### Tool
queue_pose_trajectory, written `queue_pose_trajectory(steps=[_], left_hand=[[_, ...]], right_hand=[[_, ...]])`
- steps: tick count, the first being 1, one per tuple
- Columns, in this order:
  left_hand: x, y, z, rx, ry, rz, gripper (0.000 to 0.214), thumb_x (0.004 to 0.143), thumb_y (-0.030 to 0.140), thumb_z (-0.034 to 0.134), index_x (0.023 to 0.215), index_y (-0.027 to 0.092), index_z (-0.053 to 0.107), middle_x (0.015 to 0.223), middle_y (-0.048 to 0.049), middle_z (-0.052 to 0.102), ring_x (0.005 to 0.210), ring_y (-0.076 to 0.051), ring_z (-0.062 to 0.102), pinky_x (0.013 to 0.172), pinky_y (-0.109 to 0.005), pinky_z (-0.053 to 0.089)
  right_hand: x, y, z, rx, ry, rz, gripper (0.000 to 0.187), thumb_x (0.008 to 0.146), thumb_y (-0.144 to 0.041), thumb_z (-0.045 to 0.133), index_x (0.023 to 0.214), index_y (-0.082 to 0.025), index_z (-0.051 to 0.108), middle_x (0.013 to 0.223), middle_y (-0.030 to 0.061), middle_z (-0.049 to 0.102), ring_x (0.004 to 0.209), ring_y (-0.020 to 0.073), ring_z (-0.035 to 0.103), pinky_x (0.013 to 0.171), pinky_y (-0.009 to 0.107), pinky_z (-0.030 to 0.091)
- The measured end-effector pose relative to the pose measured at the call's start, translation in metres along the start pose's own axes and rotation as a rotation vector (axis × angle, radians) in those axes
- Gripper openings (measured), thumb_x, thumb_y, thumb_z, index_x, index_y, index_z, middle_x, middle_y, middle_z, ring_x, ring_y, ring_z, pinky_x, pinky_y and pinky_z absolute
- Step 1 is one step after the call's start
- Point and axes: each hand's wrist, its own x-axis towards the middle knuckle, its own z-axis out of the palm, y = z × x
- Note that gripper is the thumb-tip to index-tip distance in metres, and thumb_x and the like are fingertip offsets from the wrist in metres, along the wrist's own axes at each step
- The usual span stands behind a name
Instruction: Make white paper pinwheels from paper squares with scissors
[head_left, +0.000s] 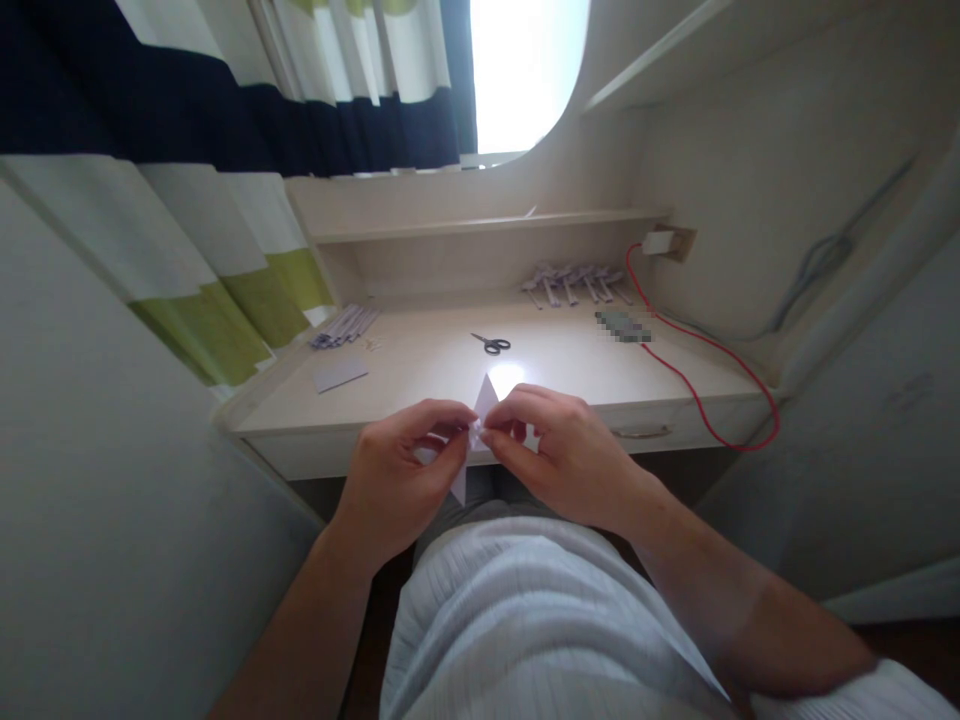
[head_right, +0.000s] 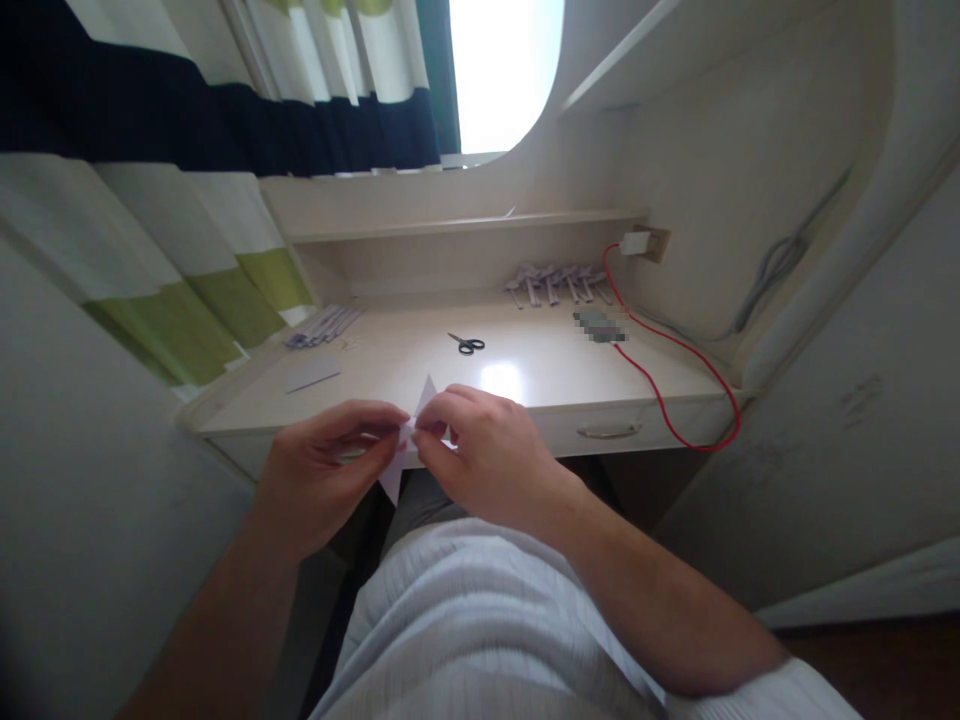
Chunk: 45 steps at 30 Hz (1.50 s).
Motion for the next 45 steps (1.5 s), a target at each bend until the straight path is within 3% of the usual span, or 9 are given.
queue_pose_trajectory(steps=[13, 45], left_hand=[[0.0022, 0.0038, -0.0012, 0.001, 0.037, 0.015, 0.011, 0.085, 0.013, 0.072, 0.092, 0.02, 0.076, 0.087, 0.0004, 0.078, 0.074, -0.013, 0.074, 0.072, -0.022, 0.061], [0.0001, 0.0031, -0.001, 0.021, -0.047, 0.012, 0.016, 0.087, 0.013, 0.069, 0.098, 0.023, 0.077, 0.095, -0.0005, 0.081, 0.083, -0.016, 0.078, 0.081, -0.026, 0.063]], right_hand=[[0.0001, -0.0004, -0.0007, 0.078, 0.034, 0.027, 0.009, 0.095, -0.019, 0.066, 0.087, -0.019, 0.072, 0.082, 0.0001, 0.068, 0.073, 0.0134, 0.06, 0.069, 0.027, 0.043], [-0.0009, 0.0004, -0.0041, -0.007, -0.091, 0.048, 0.011, 0.098, -0.02, 0.065, 0.09, -0.019, 0.072, 0.086, 0.0013, 0.071, 0.077, 0.0147, 0.062, 0.072, 0.028, 0.043]])
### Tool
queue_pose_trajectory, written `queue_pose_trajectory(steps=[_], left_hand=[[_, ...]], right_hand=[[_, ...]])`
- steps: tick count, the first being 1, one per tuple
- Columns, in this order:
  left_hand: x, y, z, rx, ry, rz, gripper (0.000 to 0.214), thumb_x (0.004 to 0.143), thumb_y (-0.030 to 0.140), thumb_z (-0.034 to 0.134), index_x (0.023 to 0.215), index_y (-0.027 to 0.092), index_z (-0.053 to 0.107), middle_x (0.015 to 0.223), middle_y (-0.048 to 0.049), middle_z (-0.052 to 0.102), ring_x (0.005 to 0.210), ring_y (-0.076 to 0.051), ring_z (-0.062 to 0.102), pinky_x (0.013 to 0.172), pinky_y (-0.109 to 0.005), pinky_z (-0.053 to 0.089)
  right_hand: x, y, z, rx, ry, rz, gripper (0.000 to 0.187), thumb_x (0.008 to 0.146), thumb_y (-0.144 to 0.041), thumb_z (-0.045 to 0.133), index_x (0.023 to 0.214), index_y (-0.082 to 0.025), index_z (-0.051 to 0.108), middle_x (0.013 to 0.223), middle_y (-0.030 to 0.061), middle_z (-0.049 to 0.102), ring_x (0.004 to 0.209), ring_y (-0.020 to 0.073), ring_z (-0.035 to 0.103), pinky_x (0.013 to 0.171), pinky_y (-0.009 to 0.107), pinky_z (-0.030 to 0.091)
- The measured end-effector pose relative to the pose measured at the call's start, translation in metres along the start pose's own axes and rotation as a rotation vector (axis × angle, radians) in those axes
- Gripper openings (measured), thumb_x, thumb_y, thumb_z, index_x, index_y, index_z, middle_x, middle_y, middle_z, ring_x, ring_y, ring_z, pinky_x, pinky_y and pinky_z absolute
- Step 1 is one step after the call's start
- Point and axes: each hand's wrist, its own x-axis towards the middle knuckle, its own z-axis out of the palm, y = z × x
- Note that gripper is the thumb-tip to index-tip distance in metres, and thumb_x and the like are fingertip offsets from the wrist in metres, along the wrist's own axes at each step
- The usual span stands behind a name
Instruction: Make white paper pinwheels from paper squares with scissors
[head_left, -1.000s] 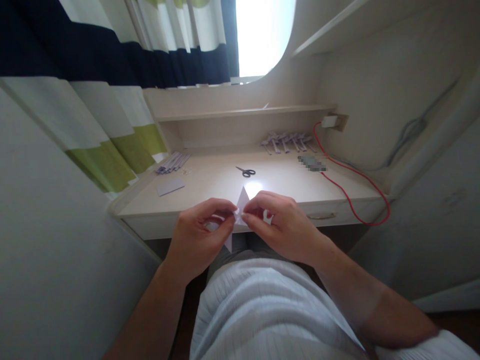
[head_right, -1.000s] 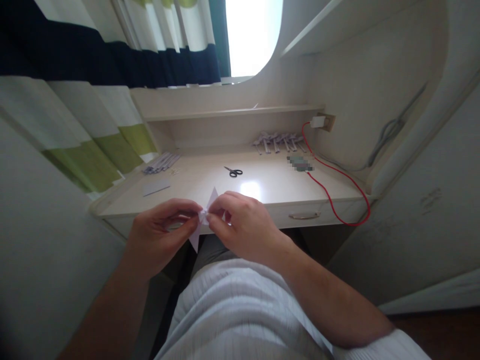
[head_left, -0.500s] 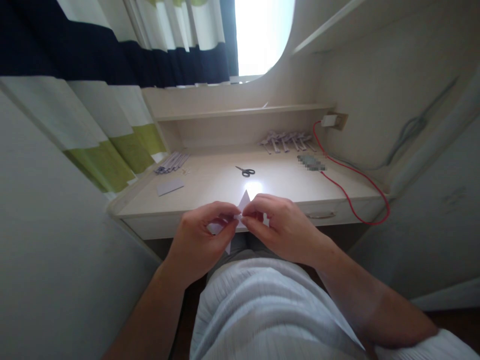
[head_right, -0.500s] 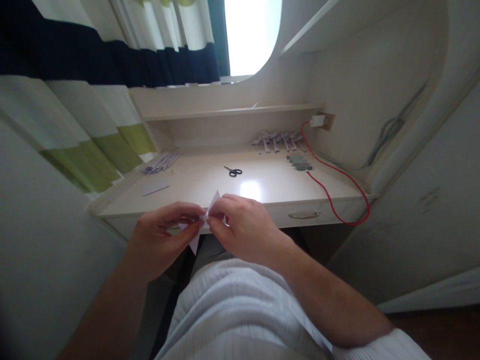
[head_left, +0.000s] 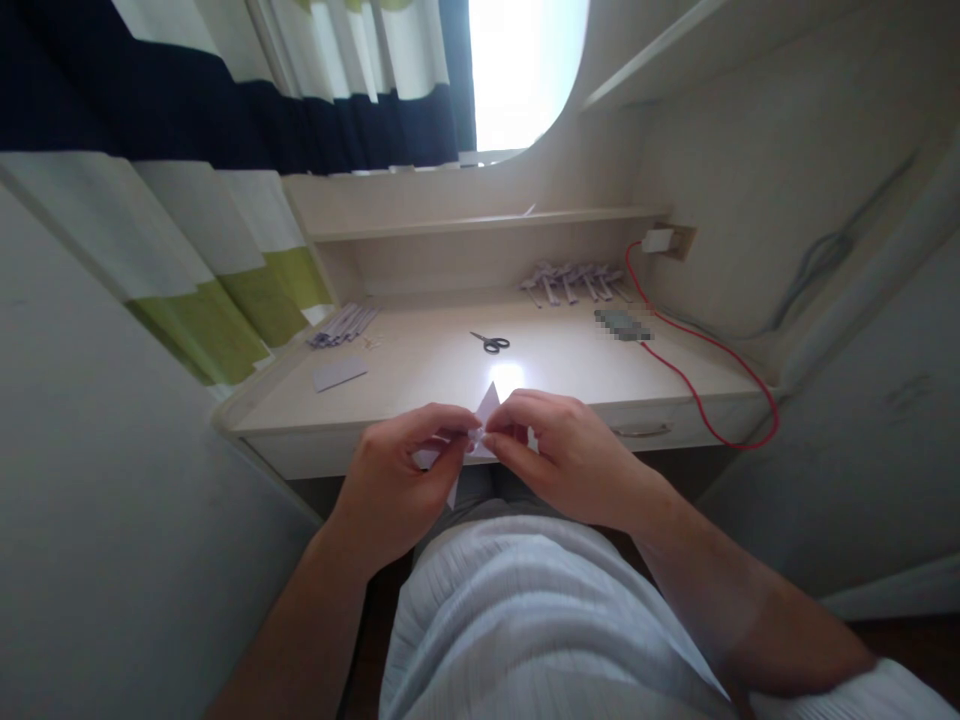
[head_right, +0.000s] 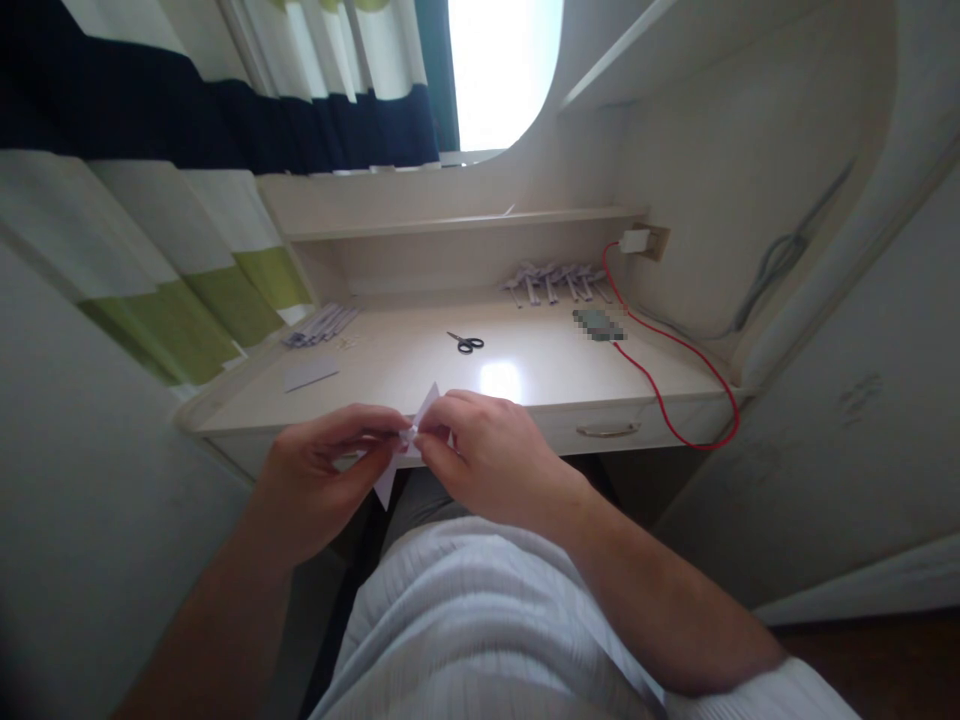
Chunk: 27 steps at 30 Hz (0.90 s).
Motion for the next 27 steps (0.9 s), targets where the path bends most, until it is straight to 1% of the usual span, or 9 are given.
queue_pose_trajectory(steps=[4, 9, 14, 22, 27], left_hand=[[-0.0013, 0.0005, -0.0013, 0.025, 0.001, 0.008, 0.018, 0.088, 0.012, 0.068, 0.098, 0.023, 0.078, 0.095, -0.0003, 0.081, 0.083, -0.016, 0.078, 0.081, -0.025, 0.063], [-0.0019, -0.0003, -0.0013, 0.012, 0.023, 0.0, 0.015, 0.088, 0.014, 0.07, 0.097, 0.022, 0.079, 0.093, -0.0009, 0.082, 0.081, -0.017, 0.078, 0.079, -0.026, 0.064], [-0.0017, -0.0011, -0.0013, -0.01, 0.021, 0.005, 0.017, 0.087, 0.012, 0.072, 0.098, 0.023, 0.079, 0.093, 0.0011, 0.081, 0.081, -0.014, 0.078, 0.079, -0.022, 0.064], [-0.0013, 0.0007, 0.0001, -0.016, 0.034, -0.004, 0.013, 0.088, 0.014, 0.073, 0.097, 0.022, 0.078, 0.093, 0.001, 0.081, 0.08, -0.014, 0.077, 0.077, -0.022, 0.063], [-0.0015, 0.0019, 0.0019, -0.02, 0.047, 0.005, 0.014, 0.088, 0.012, 0.072, 0.097, 0.022, 0.076, 0.092, 0.0021, 0.079, 0.08, -0.012, 0.076, 0.078, -0.02, 0.062]], right_hand=[[0.0001, -0.0002, -0.0007, 0.001, -0.005, -0.001, 0.011, 0.098, -0.02, 0.065, 0.09, -0.019, 0.072, 0.086, 0.0015, 0.07, 0.077, 0.0151, 0.062, 0.072, 0.029, 0.043], [-0.0005, 0.0004, -0.001, 0.007, -0.005, -0.004, 0.011, 0.098, -0.02, 0.064, 0.09, -0.02, 0.072, 0.087, 0.0018, 0.071, 0.078, 0.0154, 0.062, 0.072, 0.029, 0.043], [-0.0014, 0.0007, -0.0011, 0.017, 0.0, -0.01, 0.011, 0.098, -0.02, 0.065, 0.09, -0.02, 0.071, 0.086, 0.0014, 0.071, 0.077, 0.0151, 0.061, 0.072, 0.028, 0.043], [-0.0005, 0.001, -0.001, 0.008, 0.007, -0.016, 0.011, 0.098, -0.02, 0.064, 0.09, -0.019, 0.071, 0.086, 0.0011, 0.07, 0.077, 0.0147, 0.061, 0.071, 0.028, 0.042], [-0.0002, 0.0005, -0.0009, 0.015, 0.019, -0.005, 0.011, 0.099, -0.02, 0.064, 0.091, -0.019, 0.072, 0.087, 0.0016, 0.071, 0.077, 0.0147, 0.061, 0.071, 0.028, 0.043]])
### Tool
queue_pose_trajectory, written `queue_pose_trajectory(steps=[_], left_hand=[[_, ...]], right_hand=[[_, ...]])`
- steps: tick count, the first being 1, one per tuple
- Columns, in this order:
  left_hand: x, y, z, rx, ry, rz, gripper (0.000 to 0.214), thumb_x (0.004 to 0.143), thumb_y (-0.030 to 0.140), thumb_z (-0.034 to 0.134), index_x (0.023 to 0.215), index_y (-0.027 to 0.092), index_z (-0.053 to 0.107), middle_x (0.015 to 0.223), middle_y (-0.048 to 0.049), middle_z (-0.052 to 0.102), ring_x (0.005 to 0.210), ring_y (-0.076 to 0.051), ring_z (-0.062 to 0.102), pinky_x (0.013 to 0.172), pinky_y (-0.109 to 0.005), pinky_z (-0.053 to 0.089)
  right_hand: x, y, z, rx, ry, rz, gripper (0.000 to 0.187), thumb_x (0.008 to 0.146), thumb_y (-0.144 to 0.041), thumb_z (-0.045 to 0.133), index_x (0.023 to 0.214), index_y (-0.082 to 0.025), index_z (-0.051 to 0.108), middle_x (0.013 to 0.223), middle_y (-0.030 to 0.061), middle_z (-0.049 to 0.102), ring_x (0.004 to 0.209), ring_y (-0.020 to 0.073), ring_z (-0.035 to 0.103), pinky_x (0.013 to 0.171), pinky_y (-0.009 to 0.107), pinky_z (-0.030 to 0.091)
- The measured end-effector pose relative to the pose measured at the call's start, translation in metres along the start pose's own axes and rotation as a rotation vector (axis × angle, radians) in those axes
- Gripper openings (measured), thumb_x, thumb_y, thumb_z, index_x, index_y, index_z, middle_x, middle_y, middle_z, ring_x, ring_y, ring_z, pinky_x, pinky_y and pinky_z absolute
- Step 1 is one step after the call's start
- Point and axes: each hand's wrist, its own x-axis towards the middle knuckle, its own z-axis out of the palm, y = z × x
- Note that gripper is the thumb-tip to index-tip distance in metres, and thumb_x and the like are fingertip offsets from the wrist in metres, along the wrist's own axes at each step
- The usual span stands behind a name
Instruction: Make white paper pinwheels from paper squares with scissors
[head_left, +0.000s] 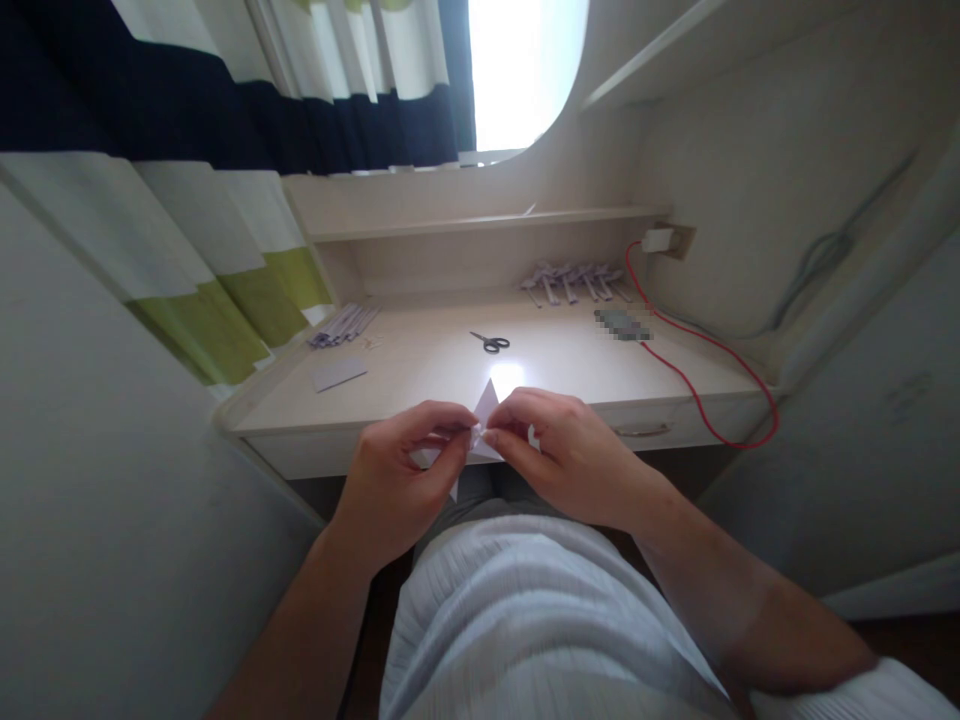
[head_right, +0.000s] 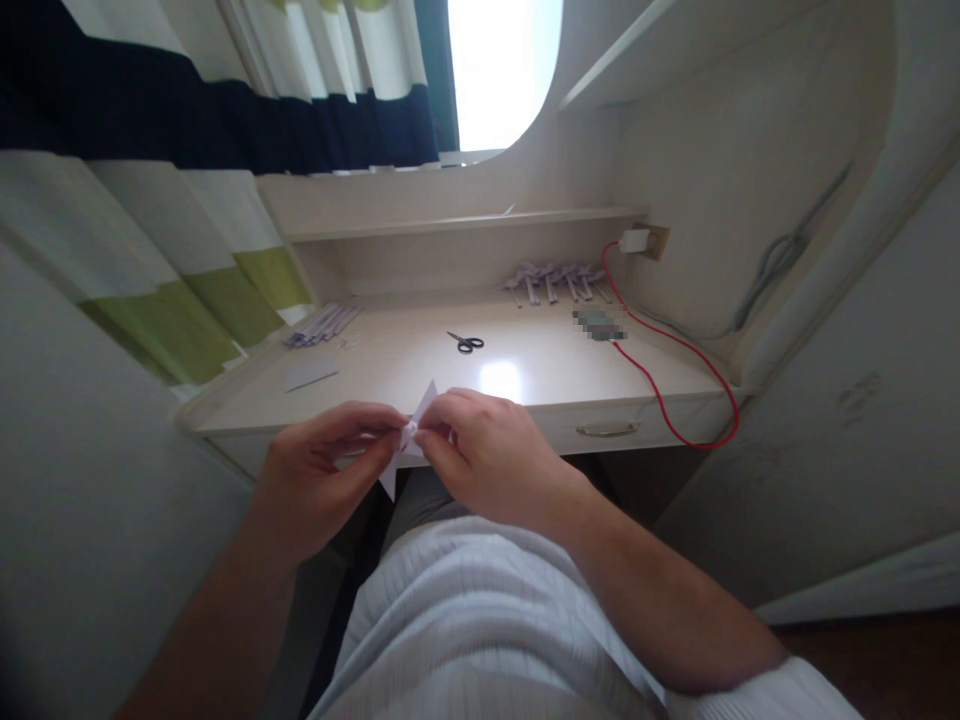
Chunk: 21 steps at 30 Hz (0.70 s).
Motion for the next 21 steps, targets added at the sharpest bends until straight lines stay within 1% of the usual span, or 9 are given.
queue_pose_trajectory(steps=[7, 12, 21], left_hand=[[-0.0001, -0.0008, 0.0005, -0.071, -0.005, 0.008, 0.012, 0.088, 0.011, 0.07, 0.095, 0.021, 0.069, 0.09, 0.0031, 0.073, 0.082, -0.01, 0.072, 0.081, -0.019, 0.061], [-0.0003, -0.0003, -0.0011, -0.053, -0.01, 0.021, 0.012, 0.088, 0.01, 0.07, 0.094, 0.021, 0.07, 0.091, 0.003, 0.072, 0.082, -0.011, 0.072, 0.08, -0.02, 0.061], [-0.0003, 0.0009, -0.0013, -0.01, -0.01, 0.019, 0.014, 0.088, 0.008, 0.068, 0.094, 0.021, 0.069, 0.089, 0.004, 0.073, 0.08, -0.01, 0.073, 0.079, -0.019, 0.061]], right_hand=[[0.0012, 0.001, 0.0014, 0.035, 0.014, -0.004, 0.011, 0.098, -0.019, 0.065, 0.09, -0.018, 0.071, 0.086, 0.0011, 0.072, 0.076, 0.0136, 0.061, 0.071, 0.028, 0.042], [0.0012, 0.0015, 0.0004, 0.041, 0.006, -0.024, 0.011, 0.098, -0.018, 0.065, 0.088, -0.018, 0.071, 0.085, 0.0004, 0.071, 0.076, 0.0132, 0.06, 0.071, 0.027, 0.042], [0.0014, -0.001, -0.0003, -0.018, -0.022, -0.03, 0.013, 0.1, -0.02, 0.062, 0.09, -0.018, 0.07, 0.089, 0.0019, 0.071, 0.08, 0.0148, 0.062, 0.074, 0.029, 0.042]])
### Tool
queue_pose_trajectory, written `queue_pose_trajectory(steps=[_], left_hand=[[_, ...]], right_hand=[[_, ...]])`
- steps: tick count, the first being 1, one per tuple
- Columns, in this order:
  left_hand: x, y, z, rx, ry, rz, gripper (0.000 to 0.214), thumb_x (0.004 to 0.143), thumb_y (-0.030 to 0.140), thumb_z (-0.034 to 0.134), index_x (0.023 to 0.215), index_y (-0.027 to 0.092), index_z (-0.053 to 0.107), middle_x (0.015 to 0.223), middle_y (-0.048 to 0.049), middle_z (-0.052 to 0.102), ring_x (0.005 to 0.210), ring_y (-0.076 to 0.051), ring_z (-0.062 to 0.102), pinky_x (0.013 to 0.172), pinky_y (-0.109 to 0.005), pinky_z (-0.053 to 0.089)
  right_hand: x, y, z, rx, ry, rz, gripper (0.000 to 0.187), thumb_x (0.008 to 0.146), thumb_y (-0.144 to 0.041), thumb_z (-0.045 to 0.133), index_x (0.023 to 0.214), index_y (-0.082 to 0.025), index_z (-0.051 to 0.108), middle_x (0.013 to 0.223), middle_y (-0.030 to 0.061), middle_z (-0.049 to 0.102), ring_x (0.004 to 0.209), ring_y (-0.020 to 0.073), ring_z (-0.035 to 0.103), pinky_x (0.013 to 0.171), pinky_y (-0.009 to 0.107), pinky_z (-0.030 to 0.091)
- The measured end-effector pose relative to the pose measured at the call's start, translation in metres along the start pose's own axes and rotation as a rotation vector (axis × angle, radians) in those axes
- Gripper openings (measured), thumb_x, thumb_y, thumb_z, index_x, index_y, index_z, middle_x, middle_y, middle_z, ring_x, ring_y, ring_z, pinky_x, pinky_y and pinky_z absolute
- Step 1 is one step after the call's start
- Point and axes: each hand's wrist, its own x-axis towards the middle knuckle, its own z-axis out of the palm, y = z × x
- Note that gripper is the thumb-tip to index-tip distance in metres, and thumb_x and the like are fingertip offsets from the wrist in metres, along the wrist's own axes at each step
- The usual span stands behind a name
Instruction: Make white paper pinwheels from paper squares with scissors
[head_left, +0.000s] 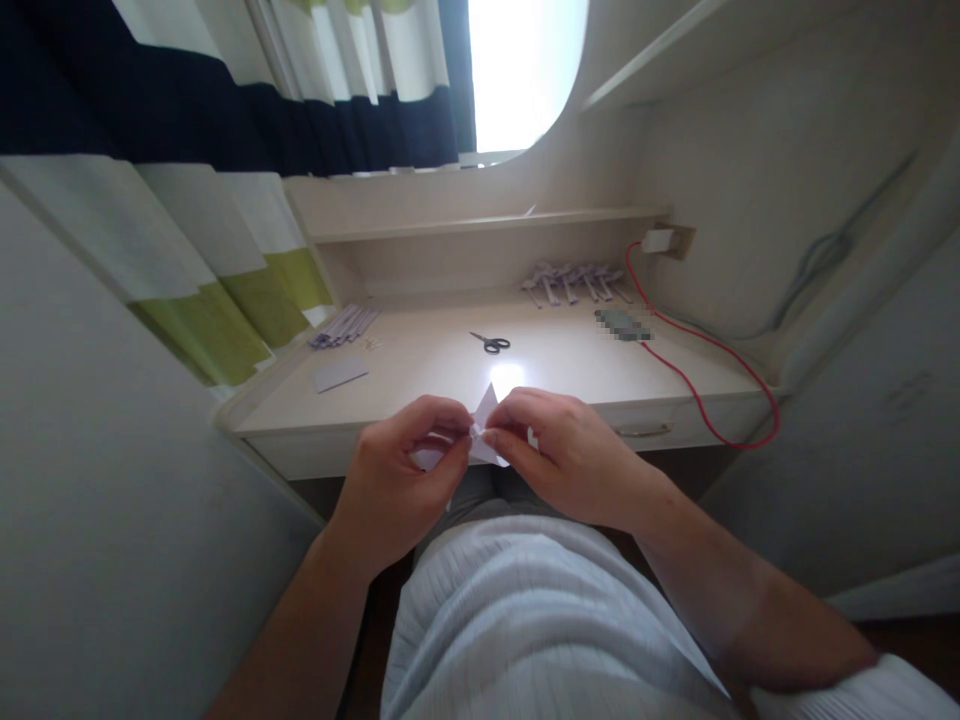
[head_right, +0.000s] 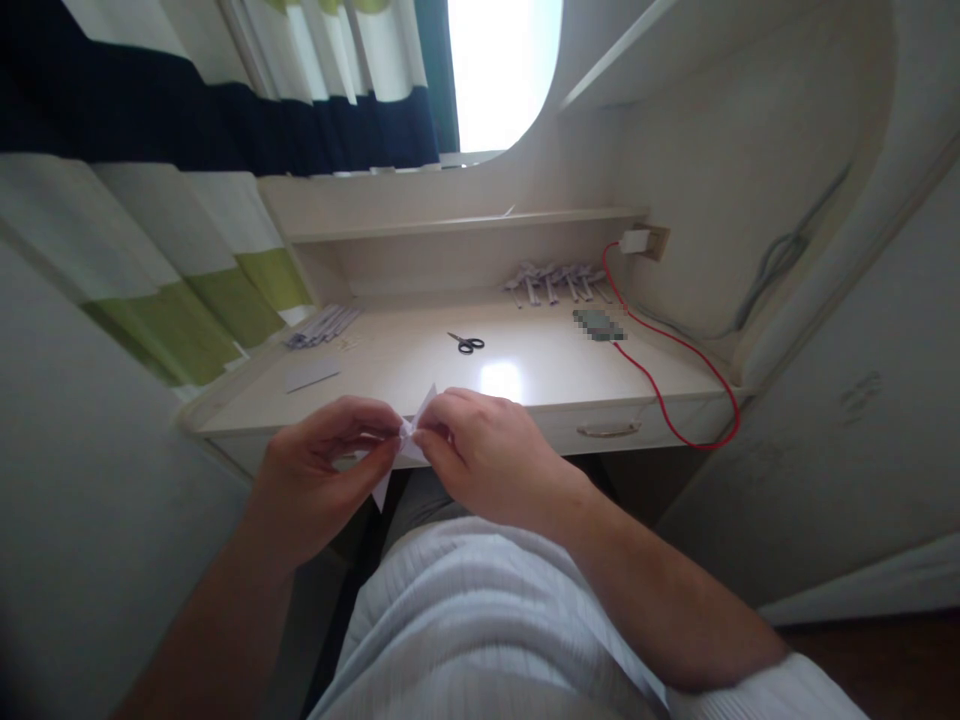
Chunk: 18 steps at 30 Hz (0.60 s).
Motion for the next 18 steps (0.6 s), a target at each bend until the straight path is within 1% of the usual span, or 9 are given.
queue_pose_trajectory(steps=[4, 9, 14, 18], left_hand=[[-0.0013, -0.0009, -0.0007, 0.005, -0.005, -0.011, 0.013, 0.088, 0.009, 0.069, 0.094, 0.021, 0.07, 0.089, 0.0034, 0.074, 0.079, -0.011, 0.074, 0.077, -0.02, 0.061], [-0.0007, -0.0007, -0.0001, -0.002, -0.006, -0.01, 0.013, 0.088, 0.01, 0.069, 0.094, 0.021, 0.07, 0.089, 0.0027, 0.074, 0.08, -0.012, 0.074, 0.078, -0.021, 0.062], [-0.0006, -0.0011, 0.0006, 0.025, -0.014, 0.001, 0.012, 0.089, 0.011, 0.068, 0.095, 0.021, 0.071, 0.092, 0.002, 0.074, 0.083, -0.012, 0.074, 0.08, -0.021, 0.063], [-0.0009, -0.0023, -0.0006, 0.067, -0.048, 0.023, 0.013, 0.09, 0.011, 0.066, 0.097, 0.022, 0.071, 0.092, 0.0019, 0.075, 0.083, -0.013, 0.074, 0.078, -0.023, 0.063]], right_hand=[[-0.0008, 0.0002, 0.0, 0.002, -0.013, 0.001, 0.012, 0.1, -0.019, 0.063, 0.09, -0.018, 0.069, 0.088, 0.002, 0.071, 0.08, 0.015, 0.062, 0.073, 0.029, 0.042], [-0.001, 0.0013, 0.0008, 0.007, 0.001, -0.001, 0.008, 0.097, -0.017, 0.066, 0.089, -0.019, 0.069, 0.087, 0.0012, 0.07, 0.078, 0.0145, 0.061, 0.072, 0.028, 0.042], [-0.0001, 0.0013, 0.0017, -0.009, -0.04, -0.005, 0.012, 0.102, -0.021, 0.061, 0.094, -0.018, 0.07, 0.095, 0.0038, 0.073, 0.084, 0.016, 0.064, 0.076, 0.029, 0.045], [0.0005, 0.0012, 0.0013, -0.068, -0.084, 0.003, 0.015, 0.104, -0.024, 0.058, 0.1, -0.017, 0.071, 0.099, 0.0057, 0.074, 0.088, 0.0181, 0.066, 0.079, 0.03, 0.046]])
